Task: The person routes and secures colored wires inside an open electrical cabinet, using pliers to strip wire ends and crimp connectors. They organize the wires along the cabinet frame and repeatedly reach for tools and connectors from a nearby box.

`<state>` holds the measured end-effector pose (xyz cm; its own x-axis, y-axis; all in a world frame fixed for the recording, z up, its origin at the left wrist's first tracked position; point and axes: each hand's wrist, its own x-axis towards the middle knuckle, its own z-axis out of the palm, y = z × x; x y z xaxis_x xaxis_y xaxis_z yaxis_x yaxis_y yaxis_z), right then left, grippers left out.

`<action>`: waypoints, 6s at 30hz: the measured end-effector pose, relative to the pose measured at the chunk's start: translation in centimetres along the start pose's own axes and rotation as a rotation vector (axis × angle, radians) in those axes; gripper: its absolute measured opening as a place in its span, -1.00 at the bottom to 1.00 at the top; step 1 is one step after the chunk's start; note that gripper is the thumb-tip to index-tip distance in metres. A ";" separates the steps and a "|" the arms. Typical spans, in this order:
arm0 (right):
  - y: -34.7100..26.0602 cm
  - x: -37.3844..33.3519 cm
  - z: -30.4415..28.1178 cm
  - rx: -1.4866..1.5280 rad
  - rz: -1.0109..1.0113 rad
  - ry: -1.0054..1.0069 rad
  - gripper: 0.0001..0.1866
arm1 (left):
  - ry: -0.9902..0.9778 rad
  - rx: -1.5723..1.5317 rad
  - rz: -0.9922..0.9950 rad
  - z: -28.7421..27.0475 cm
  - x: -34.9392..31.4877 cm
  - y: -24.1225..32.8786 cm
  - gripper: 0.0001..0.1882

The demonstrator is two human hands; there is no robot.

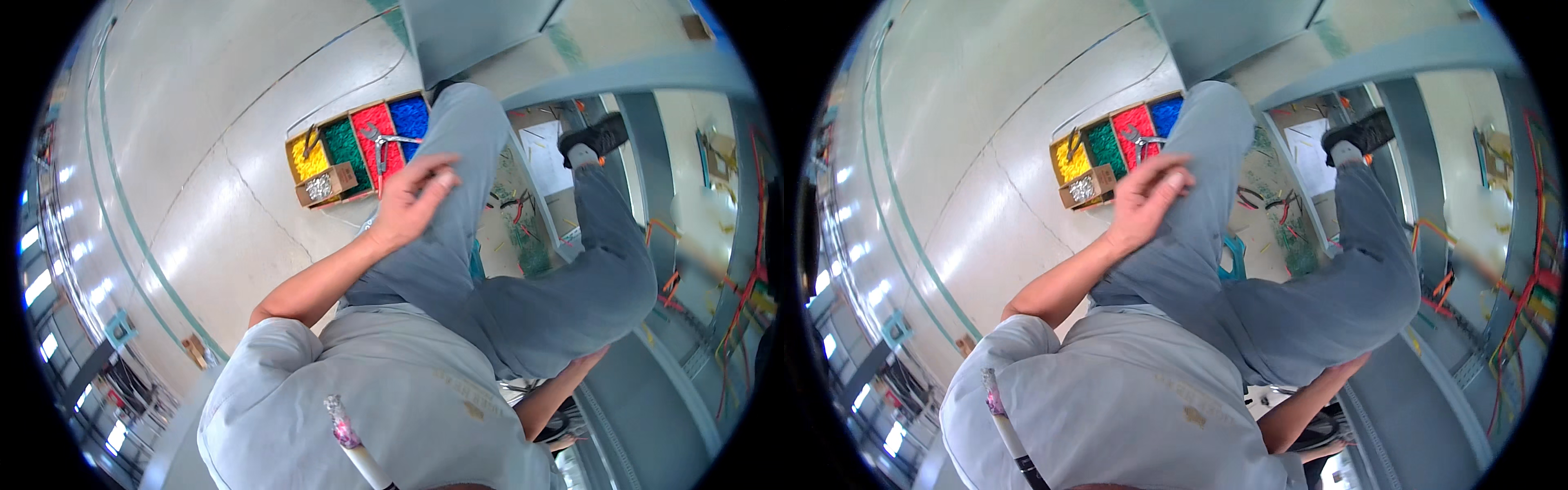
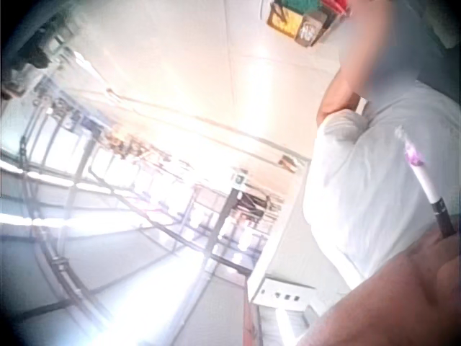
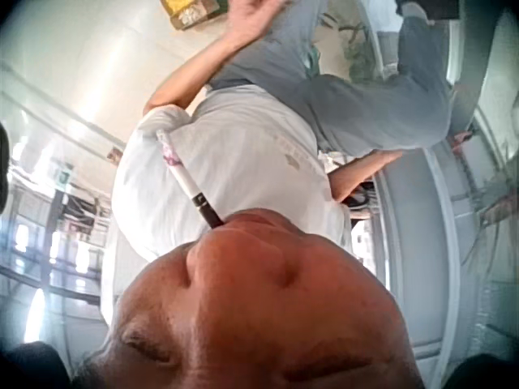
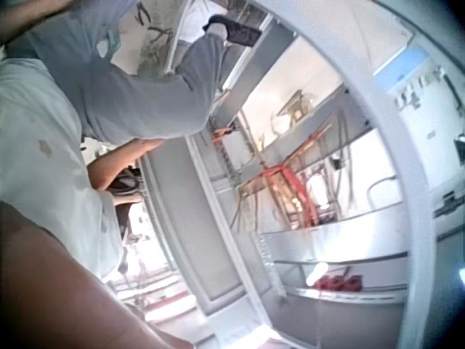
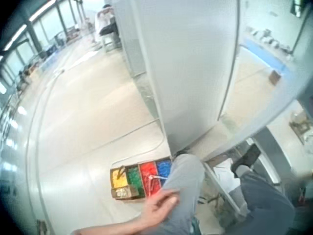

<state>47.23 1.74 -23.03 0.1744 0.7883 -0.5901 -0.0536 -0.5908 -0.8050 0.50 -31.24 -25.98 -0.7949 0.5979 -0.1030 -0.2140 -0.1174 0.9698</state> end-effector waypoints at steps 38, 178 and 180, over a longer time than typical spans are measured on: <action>2.1 -0.4 3.1 -0.658 0.158 0.420 -0.69 | 0.656 0.327 -0.839 -32.4 7.8 -41.3 -0.78; -22.5 -5.5 5.7 -1.524 -1.113 -0.419 -0.80 | -0.839 0.146 0.117 48.8 -2.6 -2.7 -0.77; -22.0 -4.8 5.7 -1.608 -1.129 -0.387 -0.82 | -0.811 0.106 0.146 49.0 -2.9 -3.4 -0.76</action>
<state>42.01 11.89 -2.81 -0.7021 0.7039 -0.1075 0.7120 0.6946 -0.1030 31.29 6.27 -18.11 -0.1460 0.9732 0.1775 -0.0530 -0.1869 0.9810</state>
